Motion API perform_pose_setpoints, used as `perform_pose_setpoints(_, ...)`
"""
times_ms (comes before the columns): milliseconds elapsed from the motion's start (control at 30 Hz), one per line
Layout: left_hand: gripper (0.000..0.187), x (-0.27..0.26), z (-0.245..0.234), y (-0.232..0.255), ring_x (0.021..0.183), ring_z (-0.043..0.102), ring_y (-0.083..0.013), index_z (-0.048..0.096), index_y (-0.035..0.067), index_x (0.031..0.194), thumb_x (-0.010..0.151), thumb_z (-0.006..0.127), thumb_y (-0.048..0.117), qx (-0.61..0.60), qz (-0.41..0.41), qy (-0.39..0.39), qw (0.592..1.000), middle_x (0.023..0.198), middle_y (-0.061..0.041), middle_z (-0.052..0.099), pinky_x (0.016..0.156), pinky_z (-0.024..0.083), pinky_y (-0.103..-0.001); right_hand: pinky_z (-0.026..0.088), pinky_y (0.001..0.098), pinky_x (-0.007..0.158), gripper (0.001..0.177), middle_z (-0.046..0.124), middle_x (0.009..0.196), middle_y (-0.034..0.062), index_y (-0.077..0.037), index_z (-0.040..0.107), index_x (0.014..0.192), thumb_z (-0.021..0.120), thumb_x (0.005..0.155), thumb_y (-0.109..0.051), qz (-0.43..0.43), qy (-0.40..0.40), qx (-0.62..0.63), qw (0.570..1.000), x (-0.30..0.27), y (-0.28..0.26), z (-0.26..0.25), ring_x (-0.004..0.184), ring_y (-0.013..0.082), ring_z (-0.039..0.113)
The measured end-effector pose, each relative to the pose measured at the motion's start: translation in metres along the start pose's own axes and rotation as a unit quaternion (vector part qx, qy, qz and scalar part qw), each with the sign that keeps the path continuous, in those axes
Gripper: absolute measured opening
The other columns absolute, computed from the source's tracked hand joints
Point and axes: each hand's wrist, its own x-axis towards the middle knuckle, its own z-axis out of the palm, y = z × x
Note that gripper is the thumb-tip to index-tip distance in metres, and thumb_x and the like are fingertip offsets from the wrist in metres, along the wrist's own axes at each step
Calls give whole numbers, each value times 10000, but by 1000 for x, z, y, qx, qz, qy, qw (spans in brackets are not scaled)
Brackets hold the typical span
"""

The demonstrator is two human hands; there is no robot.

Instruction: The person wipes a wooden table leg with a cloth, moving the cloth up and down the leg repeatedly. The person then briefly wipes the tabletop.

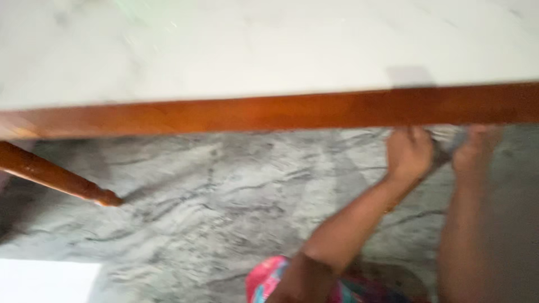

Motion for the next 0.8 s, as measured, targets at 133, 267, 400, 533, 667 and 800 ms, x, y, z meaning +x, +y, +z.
perform_pose_setpoints(133,355,-6,-20,7,888,642,-475,604,-14,1058,1138,399,265,-49,26,-75,996,922,-271,647,853,496,-561,324,505,1235,533,452,1476,185,17,376,1466,250,1183,-416,84,-59,60,993,4,-15,-10,1343,355,481)
perform_pose_setpoints(267,318,3,-6,15,854,651,-510,596,2,1073,1124,436,272,18,-50,-42,998,879,-309,655,801,521,-570,298,488,1268,642,407,1538,188,24,331,1516,234,1149,-494,110,-81,183,974,25,-28,-29,1408,347,437)
perform_pose_setpoints(400,298,5,4,22,810,662,-512,540,38,1202,1066,408,267,26,-83,-12,996,851,-304,658,728,512,-560,273,470,1301,755,362,1600,191,30,285,1566,218,1115,-572,139,-79,387,908,55,-46,-48,1474,338,393)
perform_pose_setpoints(533,282,1,24,21,916,657,-517,537,45,1209,1063,393,239,35,-38,79,995,953,-311,665,790,514,-554,247,453,1334,871,318,1662,194,37,239,1616,202,1081,-650,161,-89,595,782,79,-70,-61,1539,330,349)
perform_pose_setpoints(667,274,0,48,14,846,614,-438,503,35,1210,1081,407,256,35,-32,167,985,906,-246,617,768,480,-498,229,446,1347,928,316,1693,203,53,269,1627,185,1083,-695,124,-89,649,746,79,-82,-50,1571,324,336)
perform_pose_setpoints(800,255,-15,64,7,822,519,-286,479,42,1104,1138,406,284,-23,3,227,974,891,-160,514,803,469,-393,426,505,1162,794,598,1424,216,76,535,1416,232,1133,-601,92,-89,616,778,88,-76,-44,1304,338,570)
